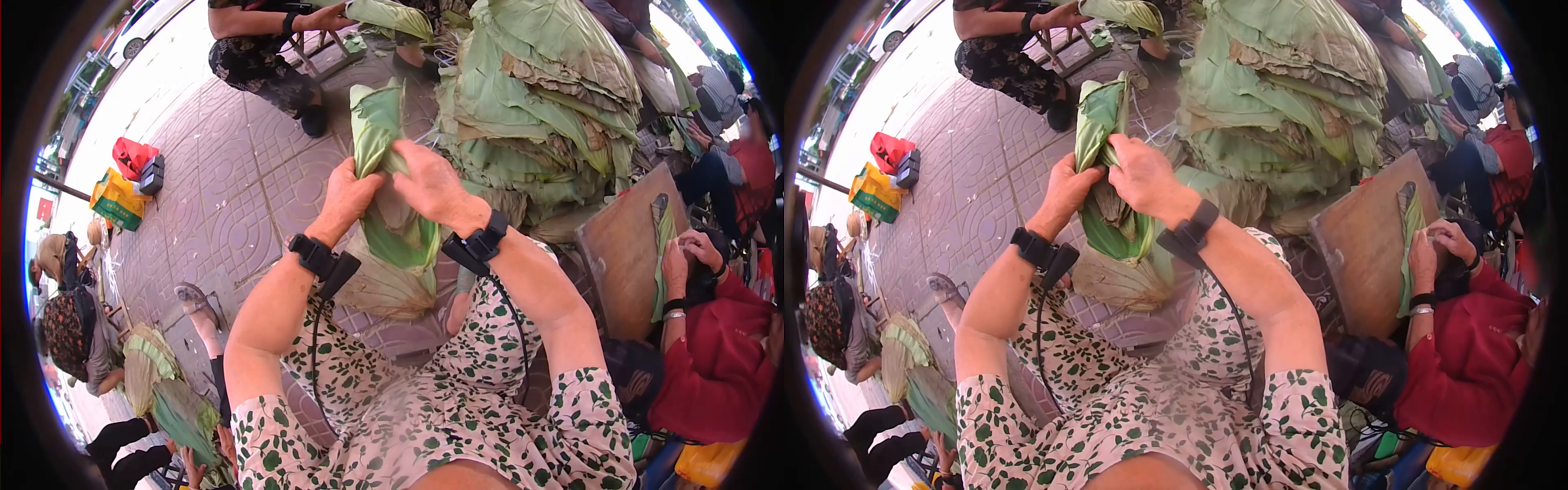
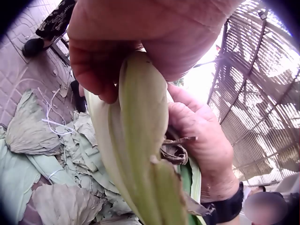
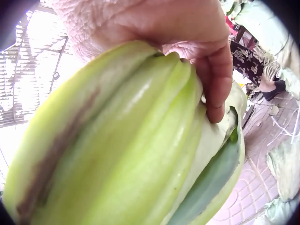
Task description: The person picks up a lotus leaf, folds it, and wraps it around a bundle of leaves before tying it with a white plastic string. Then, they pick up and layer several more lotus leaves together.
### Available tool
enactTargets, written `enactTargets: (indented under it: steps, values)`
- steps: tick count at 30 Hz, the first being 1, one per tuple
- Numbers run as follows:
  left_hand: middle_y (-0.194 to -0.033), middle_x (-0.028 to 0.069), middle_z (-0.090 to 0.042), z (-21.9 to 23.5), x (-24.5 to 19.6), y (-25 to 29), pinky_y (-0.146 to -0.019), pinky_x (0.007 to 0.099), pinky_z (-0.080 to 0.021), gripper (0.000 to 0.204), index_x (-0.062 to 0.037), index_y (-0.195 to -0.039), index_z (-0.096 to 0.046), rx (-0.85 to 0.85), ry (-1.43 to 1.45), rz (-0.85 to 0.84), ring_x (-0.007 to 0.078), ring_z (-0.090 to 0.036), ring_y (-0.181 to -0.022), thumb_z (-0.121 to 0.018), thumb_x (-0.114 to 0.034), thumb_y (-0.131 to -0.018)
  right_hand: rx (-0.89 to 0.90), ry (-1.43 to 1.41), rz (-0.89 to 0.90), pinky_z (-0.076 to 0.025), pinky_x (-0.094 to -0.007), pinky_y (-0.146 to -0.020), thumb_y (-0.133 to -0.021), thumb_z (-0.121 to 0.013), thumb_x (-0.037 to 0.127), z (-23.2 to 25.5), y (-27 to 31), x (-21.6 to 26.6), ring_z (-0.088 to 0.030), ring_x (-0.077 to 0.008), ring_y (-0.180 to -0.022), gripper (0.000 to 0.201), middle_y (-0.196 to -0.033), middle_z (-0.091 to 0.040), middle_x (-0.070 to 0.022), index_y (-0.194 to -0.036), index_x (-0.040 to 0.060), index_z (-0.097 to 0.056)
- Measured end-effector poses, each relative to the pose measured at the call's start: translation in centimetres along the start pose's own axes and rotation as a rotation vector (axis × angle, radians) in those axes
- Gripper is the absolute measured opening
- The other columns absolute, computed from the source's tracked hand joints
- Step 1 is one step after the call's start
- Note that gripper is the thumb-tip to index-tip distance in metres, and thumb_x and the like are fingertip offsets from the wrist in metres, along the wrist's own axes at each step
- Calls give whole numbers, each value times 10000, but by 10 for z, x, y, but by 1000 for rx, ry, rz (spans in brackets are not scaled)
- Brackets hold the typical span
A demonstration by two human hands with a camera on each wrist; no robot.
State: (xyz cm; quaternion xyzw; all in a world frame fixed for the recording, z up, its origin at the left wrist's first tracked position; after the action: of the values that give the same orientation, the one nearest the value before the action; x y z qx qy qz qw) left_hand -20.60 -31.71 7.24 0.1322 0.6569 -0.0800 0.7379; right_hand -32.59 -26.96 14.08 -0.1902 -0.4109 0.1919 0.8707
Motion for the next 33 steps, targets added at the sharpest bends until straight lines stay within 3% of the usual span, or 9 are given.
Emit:
enactTargets:
  steps: [15,17,19,23,26,30,33]
  values:
    - [-772,35,-588,-4,0,-3,-573,265,-444,289,29,-983,-579,-4,-71,-22,108,-536,-658,-620,-122,-741,-22,66,20,-459,-473,-728,-780,-555,124,8,-1,6,-567,-405,-830,362,-891,-572,-221,-1116,13,-480]
    - [-770,33,-588,-4,-4,-1,-570,264,-444,284,28,-980,-579,-9,-70,-31,106,-535,-655,-621,-121,-742,75,44,-77,-440,-422,-844,-770,-542,111,3,-2,1,-541,-397,-966,414,-1030,-563,-247,-1148,-45,-478]
    - [-878,34,-622,-3,0,0,-680,250,-471,285,21,-1031,-588,6,-137,48,99,-568,-762,-614,-96,-773,77,49,-83,-439,-424,-845,-768,-542,109,2,-2,1,-540,-397,-968,414,-1030,-563,-249,-1147,-46,-479]
    - [-875,36,-625,-3,-2,2,-682,251,-473,289,23,-1030,-591,-6,-144,36,101,-571,-766,-618,-99,-769,89,65,-107,-439,-426,-847,-766,-543,106,-2,-3,-2,-540,-398,-972,412,-1028,-563,-254,-1143,-47,-482]
    - [-777,35,-596,-3,-4,1,-576,258,-453,290,26,-986,-580,-17,-78,-8,104,-541,-657,-623,-118,-738,96,72,-115,-438,-426,-853,-767,-540,106,-2,-3,-2,-539,-399,-978,412,-1032,-562,-255,-1144,-49,-480]
    - [-796,48,-608,-2,-3,1,-614,264,-466,307,37,-995,-581,-26,-99,-17,111,-554,-692,-626,-120,-734,95,68,-90,-438,-425,-853,-768,-538,107,-2,-2,-2,-539,-399,-978,412,-1033,-562,-254,-1144,-51,-478]
    - [-803,50,-610,-2,-3,0,-622,266,-468,310,42,-995,-581,-21,-104,-18,112,-555,-699,-625,-118,-734,21,74,-6,-459,-474,-749,-788,-553,121,2,-2,3,-567,-411,-850,356,-903,-572,-226,-1120,12,-480]
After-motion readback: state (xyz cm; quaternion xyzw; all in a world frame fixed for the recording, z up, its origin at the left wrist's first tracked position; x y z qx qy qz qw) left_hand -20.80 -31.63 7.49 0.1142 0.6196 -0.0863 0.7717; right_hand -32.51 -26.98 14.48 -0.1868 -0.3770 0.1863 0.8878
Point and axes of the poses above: each hand's wrist, its own y-axis away from the middle knuckle, its own z-axis out of the back of the hand, x = y × z, the point moved 10 cm from there along -y, towards the middle knuckle
